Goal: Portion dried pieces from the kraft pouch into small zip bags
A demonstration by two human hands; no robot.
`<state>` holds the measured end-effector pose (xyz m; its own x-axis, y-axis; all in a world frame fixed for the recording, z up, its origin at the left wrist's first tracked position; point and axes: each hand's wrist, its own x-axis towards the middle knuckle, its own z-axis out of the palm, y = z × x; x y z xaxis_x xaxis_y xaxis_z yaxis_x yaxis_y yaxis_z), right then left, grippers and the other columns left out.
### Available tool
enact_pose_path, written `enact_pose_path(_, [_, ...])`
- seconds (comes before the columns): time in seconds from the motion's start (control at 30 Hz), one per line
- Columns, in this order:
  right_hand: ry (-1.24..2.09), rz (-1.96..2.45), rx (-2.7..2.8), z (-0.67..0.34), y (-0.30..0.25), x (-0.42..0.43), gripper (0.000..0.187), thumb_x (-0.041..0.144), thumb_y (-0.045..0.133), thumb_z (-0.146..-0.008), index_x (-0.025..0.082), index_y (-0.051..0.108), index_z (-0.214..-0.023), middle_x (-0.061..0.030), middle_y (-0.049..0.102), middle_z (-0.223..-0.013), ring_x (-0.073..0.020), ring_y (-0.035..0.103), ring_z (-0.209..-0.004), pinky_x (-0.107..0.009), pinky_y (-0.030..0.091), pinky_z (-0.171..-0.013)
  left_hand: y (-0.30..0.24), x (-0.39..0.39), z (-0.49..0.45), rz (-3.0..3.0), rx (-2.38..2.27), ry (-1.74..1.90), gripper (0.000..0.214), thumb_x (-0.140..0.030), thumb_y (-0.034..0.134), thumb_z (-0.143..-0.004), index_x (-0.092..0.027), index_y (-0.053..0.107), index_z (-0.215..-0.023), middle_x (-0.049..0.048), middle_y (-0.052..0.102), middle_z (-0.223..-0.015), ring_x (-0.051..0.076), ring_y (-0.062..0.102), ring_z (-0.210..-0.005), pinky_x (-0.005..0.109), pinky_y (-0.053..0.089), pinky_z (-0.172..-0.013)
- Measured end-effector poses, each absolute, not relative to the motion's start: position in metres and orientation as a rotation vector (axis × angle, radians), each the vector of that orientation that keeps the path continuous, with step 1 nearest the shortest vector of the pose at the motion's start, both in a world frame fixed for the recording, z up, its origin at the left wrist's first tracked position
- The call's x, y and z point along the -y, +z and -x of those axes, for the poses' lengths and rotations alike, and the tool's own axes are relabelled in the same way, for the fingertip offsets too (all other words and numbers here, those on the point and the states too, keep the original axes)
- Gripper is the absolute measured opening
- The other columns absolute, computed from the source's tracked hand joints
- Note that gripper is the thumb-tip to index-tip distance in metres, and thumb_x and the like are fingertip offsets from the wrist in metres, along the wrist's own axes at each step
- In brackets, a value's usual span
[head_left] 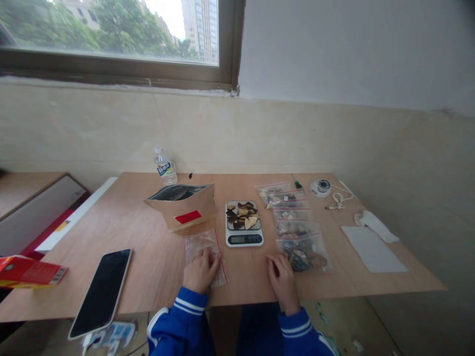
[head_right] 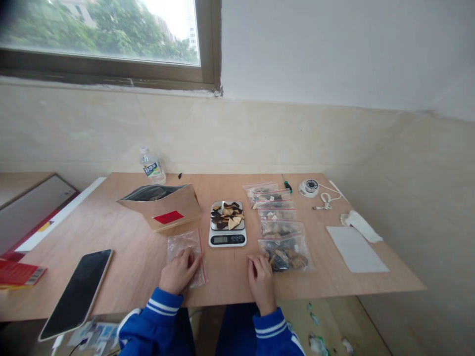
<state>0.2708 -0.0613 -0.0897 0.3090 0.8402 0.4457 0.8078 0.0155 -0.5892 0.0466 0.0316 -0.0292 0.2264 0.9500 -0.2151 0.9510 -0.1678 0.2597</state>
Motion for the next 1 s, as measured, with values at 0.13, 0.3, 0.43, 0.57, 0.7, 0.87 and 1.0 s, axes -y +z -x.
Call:
enact_pose_path(0.13, [0.046, 1.793, 1.500, -0.273, -0.091, 0.061, 0.022, 0.021, 0.041, -0.090, 0.021, 0.062, -0.095, -0.0069, 0.061, -0.085, -0.0213, 0.058, -0.083, -0.038, 0.047, -0.077, -0.033, -0.036, -0.049, -2.244, -1.792, -0.064, 0.039, -0.043, 0.028, -0.091, -0.017, 0.057, -0.087, 0.0090, 0.065, -0.081, 0.024, 0.065, -0.074, 0.029, 0.043, -0.055])
enact_pose_path(0.3, [0.041, 1.796, 1.513, -0.272, -0.093, 0.061, 0.023, 0.020, 0.041, -0.089, 0.022, 0.062, -0.095, -0.0067, 0.060, -0.085, -0.0218, 0.057, -0.083, -0.038, 0.047, -0.077, -0.038, -0.036, -0.048, -2.266, -1.801, -0.048, 0.042, -0.046, 0.027, -0.091, -0.018, 0.057, -0.088, 0.0091, 0.066, -0.080, 0.024, 0.065, -0.072, 0.030, 0.044, -0.055])
enact_pose_path(0.43, [0.060, 1.807, 1.504, -0.273, -0.091, 0.060, 0.024, 0.022, 0.041, -0.089, 0.022, 0.064, -0.094, -0.0069, 0.060, -0.084, -0.0219, 0.057, -0.082, -0.038, 0.047, -0.077, -0.036, -0.037, -0.050, -2.269, -1.780, -0.071, 0.039, -0.044, 0.028, -0.091, -0.018, 0.058, -0.090, 0.0086, 0.066, -0.086, 0.023, 0.066, -0.073, 0.029, 0.043, -0.055])
enact_pose_path(0.57, [0.188, 1.816, 1.466, -0.271, -0.082, 0.059, 0.025, 0.025, 0.041, -0.089, 0.021, 0.065, -0.092, -0.0069, 0.062, -0.084, -0.0218, 0.058, -0.082, -0.037, 0.047, -0.076, -0.036, -0.038, -0.053, -2.249, -1.753, -0.049, 0.034, -0.037, 0.029, -0.091, -0.021, 0.058, -0.095, 0.0073, 0.065, -0.094, 0.022, 0.065, -0.078, 0.027, 0.042, -0.055])
enact_pose_path(0.7, [0.501, 1.702, 1.431, -0.244, -0.065, 0.052, 0.026, 0.028, 0.040, -0.090, 0.021, 0.065, -0.097, -0.0071, 0.064, -0.092, -0.0196, 0.060, -0.085, -0.032, 0.048, -0.077, -0.037, -0.037, -0.046, -2.100, -1.776, -0.005, 0.031, -0.035, 0.031, -0.091, -0.023, 0.059, -0.094, 0.0068, 0.067, -0.092, 0.022, 0.065, -0.081, 0.026, 0.040, -0.057])
enact_pose_path(0.87, [0.849, 1.543, 1.229, -0.183, -0.054, 0.035, 0.045, 0.042, 0.050, -0.085, 0.019, 0.047, -0.124, -0.0064, 0.065, -0.094, -0.0164, 0.062, -0.076, -0.029, 0.050, -0.071, -0.034, -0.020, -0.035, -1.835, -1.563, 0.398, 0.031, -0.041, 0.031, -0.091, -0.024, 0.057, -0.089, 0.0016, 0.065, -0.071, 0.017, 0.063, -0.071, 0.023, 0.038, -0.059])
enact_pose_path(1.0, [1.103, 1.437, 1.105, -0.177, -0.058, 0.021, 0.041, 0.057, 0.050, -0.080, 0.017, 0.060, -0.084, -0.0040, 0.064, -0.072, -0.0166, 0.060, -0.065, -0.027, 0.048, -0.061, -0.029, -0.003, -0.033, -1.686, -1.350, 0.741, 0.034, -0.048, 0.038, -0.087, -0.020, 0.056, -0.079, -0.0019, 0.053, -0.055, 0.014, 0.054, -0.052, 0.022, 0.037, -0.052])
